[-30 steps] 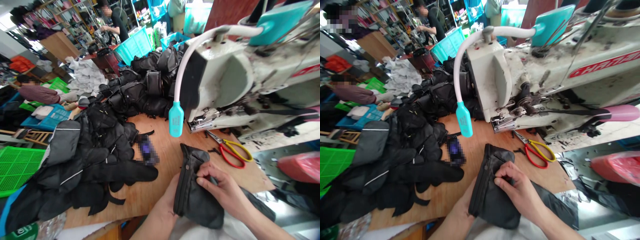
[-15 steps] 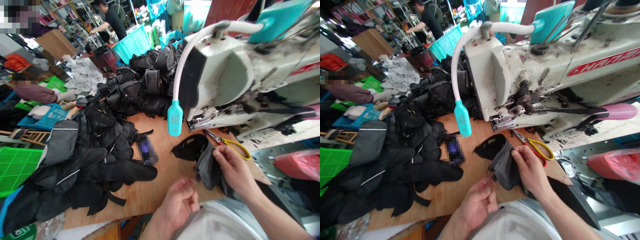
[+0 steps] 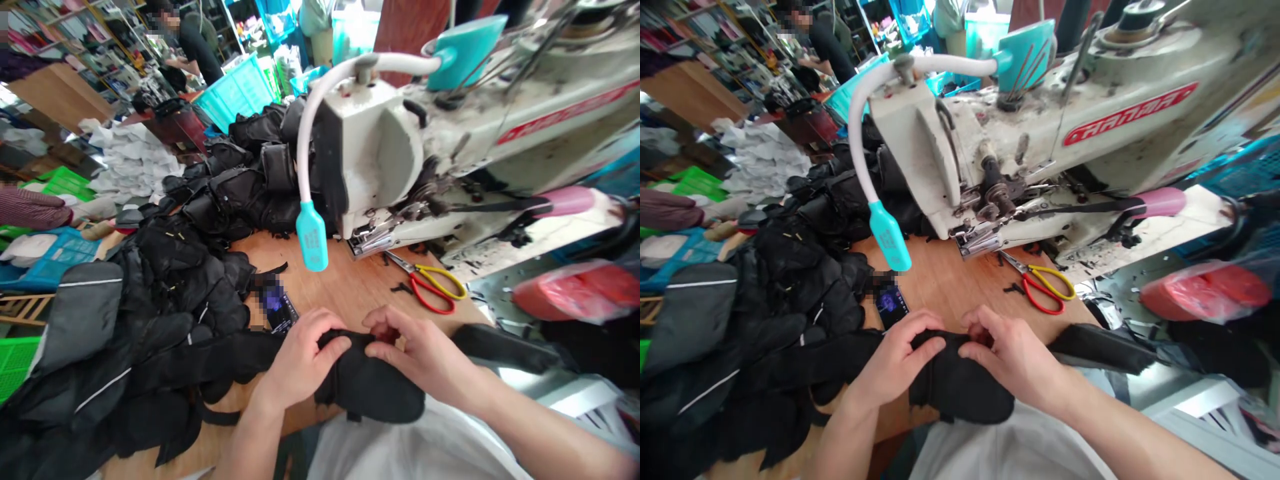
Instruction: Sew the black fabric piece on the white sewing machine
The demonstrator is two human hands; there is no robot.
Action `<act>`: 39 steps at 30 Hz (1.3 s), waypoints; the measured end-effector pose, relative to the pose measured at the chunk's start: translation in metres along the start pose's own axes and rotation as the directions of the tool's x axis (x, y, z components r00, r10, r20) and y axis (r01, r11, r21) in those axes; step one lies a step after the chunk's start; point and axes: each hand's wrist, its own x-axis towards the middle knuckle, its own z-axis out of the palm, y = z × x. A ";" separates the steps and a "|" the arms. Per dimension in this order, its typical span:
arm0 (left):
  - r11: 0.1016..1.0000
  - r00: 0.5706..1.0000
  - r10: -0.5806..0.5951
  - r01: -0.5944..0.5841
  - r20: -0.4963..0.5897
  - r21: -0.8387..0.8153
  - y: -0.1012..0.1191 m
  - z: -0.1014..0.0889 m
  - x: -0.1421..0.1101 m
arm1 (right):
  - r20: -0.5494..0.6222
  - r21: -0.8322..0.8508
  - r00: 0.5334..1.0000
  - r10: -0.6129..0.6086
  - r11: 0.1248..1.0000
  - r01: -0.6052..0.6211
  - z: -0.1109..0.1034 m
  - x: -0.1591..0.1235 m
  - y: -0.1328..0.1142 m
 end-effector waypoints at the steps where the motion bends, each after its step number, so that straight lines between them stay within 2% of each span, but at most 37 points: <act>1: 0.999 1.000 -0.015 0.015 -0.014 -0.034 -0.005 -0.002 0.002 | 0.021 -0.025 1.000 0.013 1.000 -0.012 -0.005 -0.002 0.004; 3: 0.996 0.999 -0.038 0.036 -0.026 -0.085 -0.015 -0.007 0.005 | 0.073 -0.081 0.997 0.029 0.996 -0.024 -0.015 -0.007 0.012; 6: 0.992 0.998 -0.058 0.059 0.015 -0.113 -0.023 -0.013 0.010 | 0.103 -0.142 0.995 0.017 0.990 -0.002 -0.027 -0.014 0.023; 12: 0.997 0.997 -0.058 0.061 0.047 -0.054 -0.024 -0.010 0.018 | 0.011 -0.251 0.999 -0.039 0.967 0.040 -0.038 -0.012 0.034; 17: 0.998 0.997 -0.062 0.063 0.039 -0.028 -0.022 -0.007 0.019 | -0.160 -0.252 0.981 -0.109 0.966 0.066 -0.023 -0.005 0.018; 20: 0.998 0.996 -0.061 0.062 0.062 -0.009 -0.018 -0.006 0.020 | -0.166 -0.219 0.971 -0.173 0.966 0.135 -0.008 0.004 0.005; 23: 0.999 0.996 -0.052 0.051 0.074 0.014 -0.012 -0.004 0.023 | -0.122 -0.224 0.977 -0.174 0.964 0.144 0.003 0.016 0.001; 27: 0.999 0.996 -0.022 0.020 0.083 0.027 -0.007 -0.006 0.035 | -0.075 -0.139 0.989 -0.131 0.983 0.119 0.005 0.028 0.009; 34: 0.998 0.995 0.069 -0.068 0.069 -0.018 -0.009 -0.018 0.076 | -0.141 0.015 0.990 -0.026 0.999 0.029 -0.010 0.046 0.018; 36: 0.996 0.997 0.072 -0.071 0.028 -0.047 -0.012 -0.021 0.092 | -0.163 0.112 0.987 0.017 0.994 0.001 -0.014 0.057 0.020; 39: 0.987 0.993 0.048 -0.063 -0.103 -0.147 -0.018 -0.022 0.118 | -0.195 0.254 0.978 0.075 0.967 -0.023 -0.021 0.075 0.023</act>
